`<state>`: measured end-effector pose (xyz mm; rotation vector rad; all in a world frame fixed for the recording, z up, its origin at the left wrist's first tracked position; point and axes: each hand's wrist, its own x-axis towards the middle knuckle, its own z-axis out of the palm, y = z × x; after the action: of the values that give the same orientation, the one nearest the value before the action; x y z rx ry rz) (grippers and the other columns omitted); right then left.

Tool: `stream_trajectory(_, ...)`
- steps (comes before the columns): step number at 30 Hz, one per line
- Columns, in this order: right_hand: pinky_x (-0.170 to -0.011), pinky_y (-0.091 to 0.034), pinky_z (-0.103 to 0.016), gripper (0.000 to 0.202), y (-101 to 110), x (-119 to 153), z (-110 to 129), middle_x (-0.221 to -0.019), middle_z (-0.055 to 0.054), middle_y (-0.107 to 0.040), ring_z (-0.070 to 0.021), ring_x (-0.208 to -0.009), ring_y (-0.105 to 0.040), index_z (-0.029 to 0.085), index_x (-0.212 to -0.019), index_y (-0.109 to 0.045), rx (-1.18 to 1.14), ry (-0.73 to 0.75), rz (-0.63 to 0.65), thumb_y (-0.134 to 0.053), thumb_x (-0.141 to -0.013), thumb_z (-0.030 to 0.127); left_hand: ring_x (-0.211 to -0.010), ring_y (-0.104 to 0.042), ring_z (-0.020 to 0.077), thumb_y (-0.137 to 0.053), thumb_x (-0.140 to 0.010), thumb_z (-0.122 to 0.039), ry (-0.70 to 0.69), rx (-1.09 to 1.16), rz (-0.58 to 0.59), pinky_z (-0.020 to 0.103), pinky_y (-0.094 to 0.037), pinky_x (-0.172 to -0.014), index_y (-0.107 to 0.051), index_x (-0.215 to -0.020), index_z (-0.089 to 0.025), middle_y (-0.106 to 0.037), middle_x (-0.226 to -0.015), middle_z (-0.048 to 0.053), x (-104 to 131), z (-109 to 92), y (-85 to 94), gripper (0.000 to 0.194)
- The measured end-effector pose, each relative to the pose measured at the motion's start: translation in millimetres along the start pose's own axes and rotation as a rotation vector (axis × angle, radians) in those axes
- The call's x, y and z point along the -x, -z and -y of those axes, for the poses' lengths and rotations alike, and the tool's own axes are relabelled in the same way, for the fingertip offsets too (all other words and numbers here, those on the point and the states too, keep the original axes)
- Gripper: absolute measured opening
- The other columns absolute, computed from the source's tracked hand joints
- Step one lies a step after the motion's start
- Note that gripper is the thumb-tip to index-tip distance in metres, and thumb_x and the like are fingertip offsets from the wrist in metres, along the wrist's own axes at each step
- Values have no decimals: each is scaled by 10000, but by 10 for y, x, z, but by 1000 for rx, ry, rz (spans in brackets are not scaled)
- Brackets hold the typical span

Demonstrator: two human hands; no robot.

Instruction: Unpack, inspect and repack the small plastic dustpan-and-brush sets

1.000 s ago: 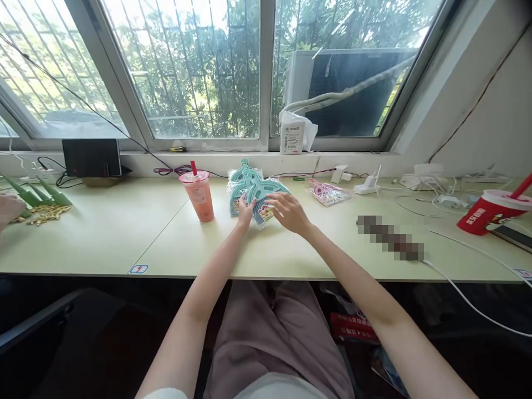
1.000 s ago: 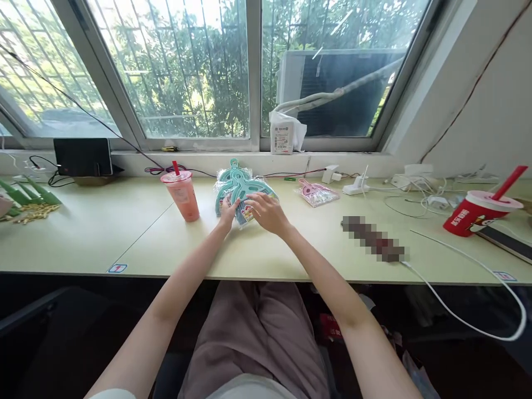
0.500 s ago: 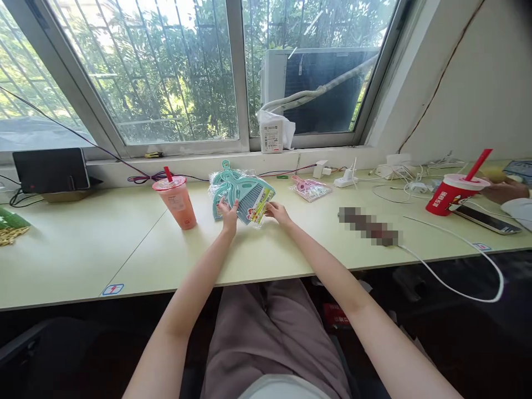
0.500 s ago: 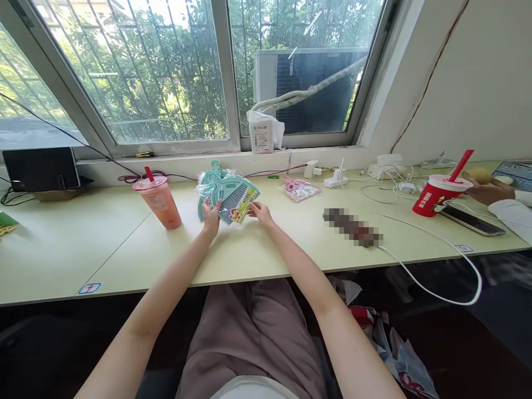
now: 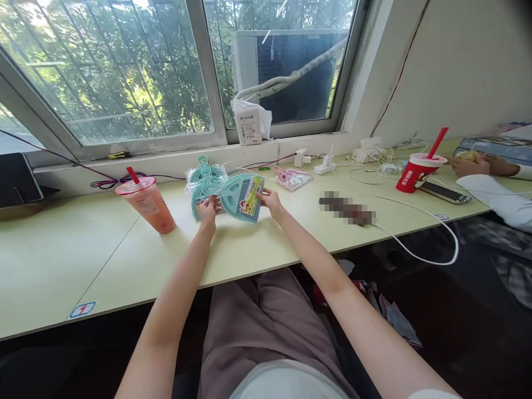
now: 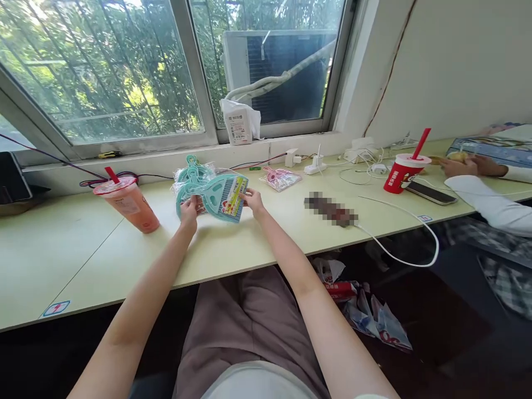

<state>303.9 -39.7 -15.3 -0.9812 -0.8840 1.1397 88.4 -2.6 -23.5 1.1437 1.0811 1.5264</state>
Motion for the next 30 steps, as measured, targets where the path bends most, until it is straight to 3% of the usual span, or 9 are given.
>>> stream_trajectory(4,-683,-593,-338,256,9,-4,32,-758,-23,-736,-170,-651,-685,175,-884,-649,39,2,65,-833,-712,221,-796,-685,157,-545,-865,-514,-90,18,-112,248,-533,-653,-634,-960,-155,-710,-959,111,13,-33,20,382)
stream_trajectory(9,-637,-556,-273,311,146,-10,102,-775,-25,-745,-151,-668,-670,172,-941,-690,129,30,103,-847,-682,241,-972,-681,177,-508,-862,-584,-313,-58,-100,250,-529,-740,-584,-1239,-185,-693,-1161,122,55,-219,98,554)
stream_trajectory(14,-590,-538,-242,305,257,19,116,-786,-38,-753,-152,-674,-673,160,-934,-720,192,-32,240,-850,-661,199,-763,-687,190,-766,-651,-515,-187,-276,184,286,-531,-697,-722,-975,-126,-739,-888,123,0,-269,179,508)
stream_trajectory(16,-601,-546,-251,305,284,6,102,-784,-39,-754,-157,-674,-677,159,-932,-721,198,-45,228,-850,-658,190,-717,-676,183,-794,-610,-446,-177,-240,193,292,-535,-681,-722,-869,-121,-726,-818,107,-23,-231,179,422)
stream_trajectory(20,-627,-556,-271,322,356,-68,85,-778,-41,-751,-168,-690,-683,158,-940,-719,171,-28,214,-853,-650,193,-652,-640,154,-686,-708,-366,-194,-234,-42,289,-521,-652,-670,-847,-151,-687,-771,58,-73,-209,248,256)
stream_trajectory(23,-649,-560,-293,315,415,-119,89,-795,-39,-752,-169,-688,-677,168,-920,-714,114,14,148,-856,-644,222,-791,-649,205,-575,-789,-296,-229,-482,-409,325,-501,-711,-616,-830,-180,-670,-831,76,-98,-263,378,130)
stream_trajectory(25,-698,-567,-320,305,446,-138,95,-808,-29,-752,-168,-694,-676,180,-910,-705,67,48,77,-850,-651,251,-908,-635,250,-546,-805,-264,-262,-656,-582,365,-478,-780,-579,-804,-194,-661,-873,98,-107,-304,448,77)
stream_trajectory(27,-747,-569,-337,303,470,-151,97,-830,-14,-750,-162,-708,-678,197,-927,-694,10,88,18,-834,-667,266,-895,-630,257,-531,-817,-259,-232,-693,-598,375,-463,-790,-543,-808,-204,-655,-861,100,-117,-330,477,57)
stream_trajectory(30,-775,-567,-329,316,507,-171,87,-853,0,-748,-151,-717,-682,213,-977,-682,-89,120,-61,-803,-688,247,-710,-622,198,-452,-858,-257,-90,-464,-505,311,-461,-672,-486,-907,-209,-635,-765,60,-144,-342,459,77)
